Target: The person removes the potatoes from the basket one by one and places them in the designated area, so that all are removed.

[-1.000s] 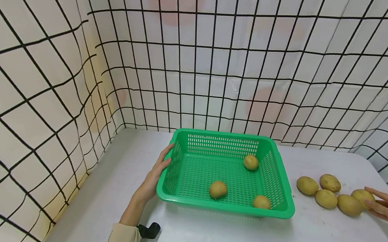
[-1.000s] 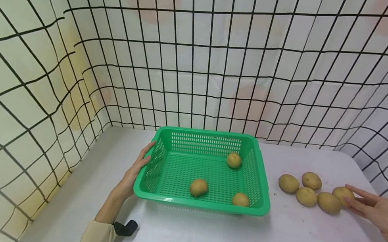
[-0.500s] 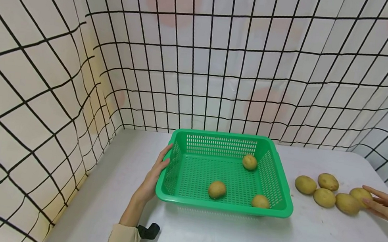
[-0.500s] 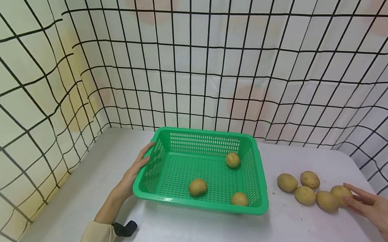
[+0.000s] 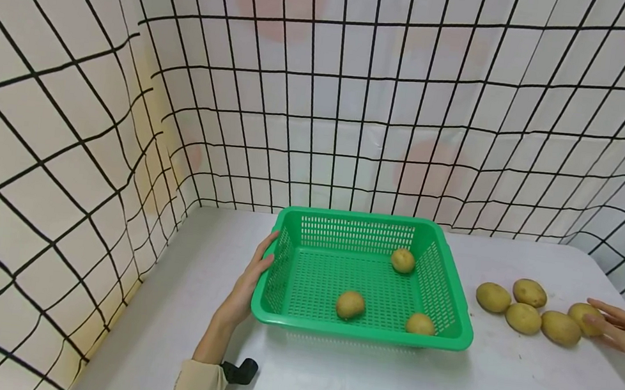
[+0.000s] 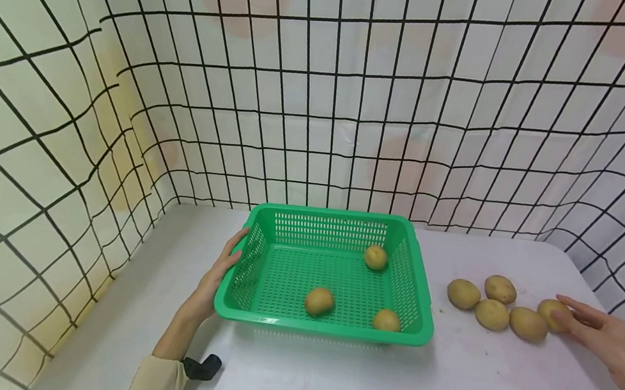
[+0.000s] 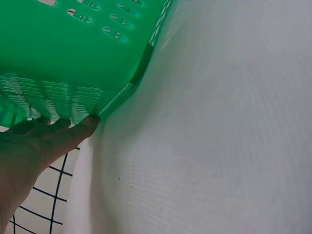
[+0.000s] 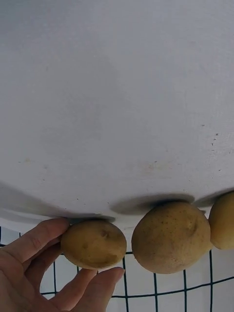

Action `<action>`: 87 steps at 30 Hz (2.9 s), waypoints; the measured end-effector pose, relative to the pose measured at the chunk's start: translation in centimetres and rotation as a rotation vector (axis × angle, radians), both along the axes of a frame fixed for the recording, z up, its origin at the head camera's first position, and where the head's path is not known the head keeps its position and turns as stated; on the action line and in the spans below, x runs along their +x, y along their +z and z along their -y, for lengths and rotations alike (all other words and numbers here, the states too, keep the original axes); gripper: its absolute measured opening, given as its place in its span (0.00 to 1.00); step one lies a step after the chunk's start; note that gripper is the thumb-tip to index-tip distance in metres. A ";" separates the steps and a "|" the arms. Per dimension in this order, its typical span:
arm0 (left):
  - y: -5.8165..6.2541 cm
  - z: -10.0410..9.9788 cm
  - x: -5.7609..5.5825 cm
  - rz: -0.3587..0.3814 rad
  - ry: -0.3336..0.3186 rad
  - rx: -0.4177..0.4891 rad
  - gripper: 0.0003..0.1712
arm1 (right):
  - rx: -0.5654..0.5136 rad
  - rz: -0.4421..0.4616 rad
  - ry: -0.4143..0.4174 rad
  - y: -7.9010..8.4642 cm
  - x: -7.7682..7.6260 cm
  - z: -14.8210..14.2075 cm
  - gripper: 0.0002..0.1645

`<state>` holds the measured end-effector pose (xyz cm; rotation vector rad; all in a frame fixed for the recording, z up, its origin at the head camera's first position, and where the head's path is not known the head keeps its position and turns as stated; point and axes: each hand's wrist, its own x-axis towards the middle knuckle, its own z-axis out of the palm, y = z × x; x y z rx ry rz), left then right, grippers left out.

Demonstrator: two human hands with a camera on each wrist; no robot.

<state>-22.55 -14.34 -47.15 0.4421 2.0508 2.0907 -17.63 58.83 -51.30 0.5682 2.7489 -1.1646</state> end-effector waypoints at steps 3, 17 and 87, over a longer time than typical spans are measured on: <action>0.0 0.0 0.0 -0.004 -0.002 -0.003 0.31 | 0.049 -0.011 -0.027 0.8 0.2 1.1 0.59; 0.2 0.0 0.2 0.001 -0.003 0.005 0.31 | 0.004 -0.055 -0.097 3.5 1.2 4.9 0.57; 0.4 -0.2 0.3 0.003 0.002 0.025 0.30 | -0.042 -0.277 0.552 13.8 -3.6 28.4 0.42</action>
